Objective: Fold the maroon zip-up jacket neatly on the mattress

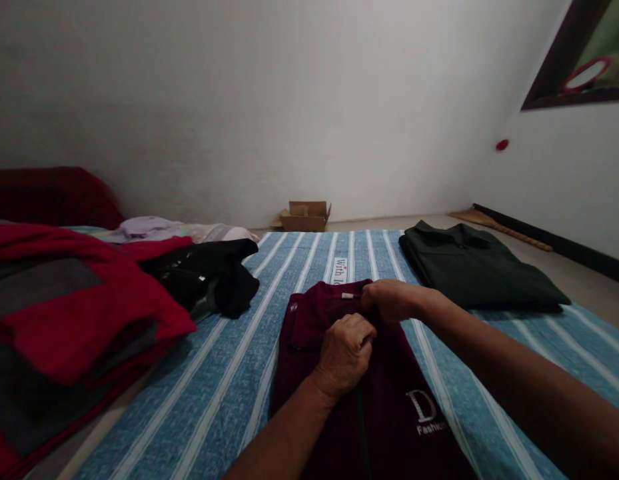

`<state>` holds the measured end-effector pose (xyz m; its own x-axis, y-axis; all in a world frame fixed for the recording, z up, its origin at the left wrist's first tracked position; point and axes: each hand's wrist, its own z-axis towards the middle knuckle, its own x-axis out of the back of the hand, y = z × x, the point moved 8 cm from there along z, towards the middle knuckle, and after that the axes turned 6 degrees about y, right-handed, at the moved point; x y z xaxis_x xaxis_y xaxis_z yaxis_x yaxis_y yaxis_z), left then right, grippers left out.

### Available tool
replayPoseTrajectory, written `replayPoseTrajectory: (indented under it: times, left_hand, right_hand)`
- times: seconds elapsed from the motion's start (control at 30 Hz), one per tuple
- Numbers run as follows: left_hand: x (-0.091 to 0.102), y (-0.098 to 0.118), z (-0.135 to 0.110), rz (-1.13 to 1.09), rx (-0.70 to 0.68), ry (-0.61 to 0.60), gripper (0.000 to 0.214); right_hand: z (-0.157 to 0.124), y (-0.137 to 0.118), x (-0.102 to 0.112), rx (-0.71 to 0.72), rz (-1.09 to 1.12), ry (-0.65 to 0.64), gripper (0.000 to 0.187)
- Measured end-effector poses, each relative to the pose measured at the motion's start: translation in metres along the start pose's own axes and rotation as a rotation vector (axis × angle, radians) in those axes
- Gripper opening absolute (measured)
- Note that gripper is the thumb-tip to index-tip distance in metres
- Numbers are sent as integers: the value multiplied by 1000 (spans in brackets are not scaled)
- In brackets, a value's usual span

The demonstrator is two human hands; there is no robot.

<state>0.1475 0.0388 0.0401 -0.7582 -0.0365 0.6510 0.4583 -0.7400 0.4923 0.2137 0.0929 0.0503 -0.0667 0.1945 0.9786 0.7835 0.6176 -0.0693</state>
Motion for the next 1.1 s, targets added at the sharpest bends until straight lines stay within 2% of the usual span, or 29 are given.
replayPoseTrajectory:
  times: [0.13, 0.33, 0.47, 0.67, 0.87, 1.1]
  left_hand:
    - [-1, -1, 0, 13, 10, -17, 14]
    - [-2, -2, 1, 11, 45, -21, 14]
    - [1, -3, 1, -2, 92, -14, 19]
    - [1, -4, 1, 13, 99, -12, 23]
    - [1, -2, 1, 44, 89, -22, 21]
    - [4, 1, 4, -1, 96, -3, 5]
  right_hand:
    - [2, 4, 3, -29, -12, -41, 28]
    - [-1, -3, 9, -47, 38, -54, 34]
    - [-1, -1, 5, -43, 183, -119, 33]
    - [-1, 7, -11, -105, 448, -289, 32]
    - [1, 16, -18, -204, 584, -225, 24]
    - [-1, 21, -23, -195, 695, -231, 25]
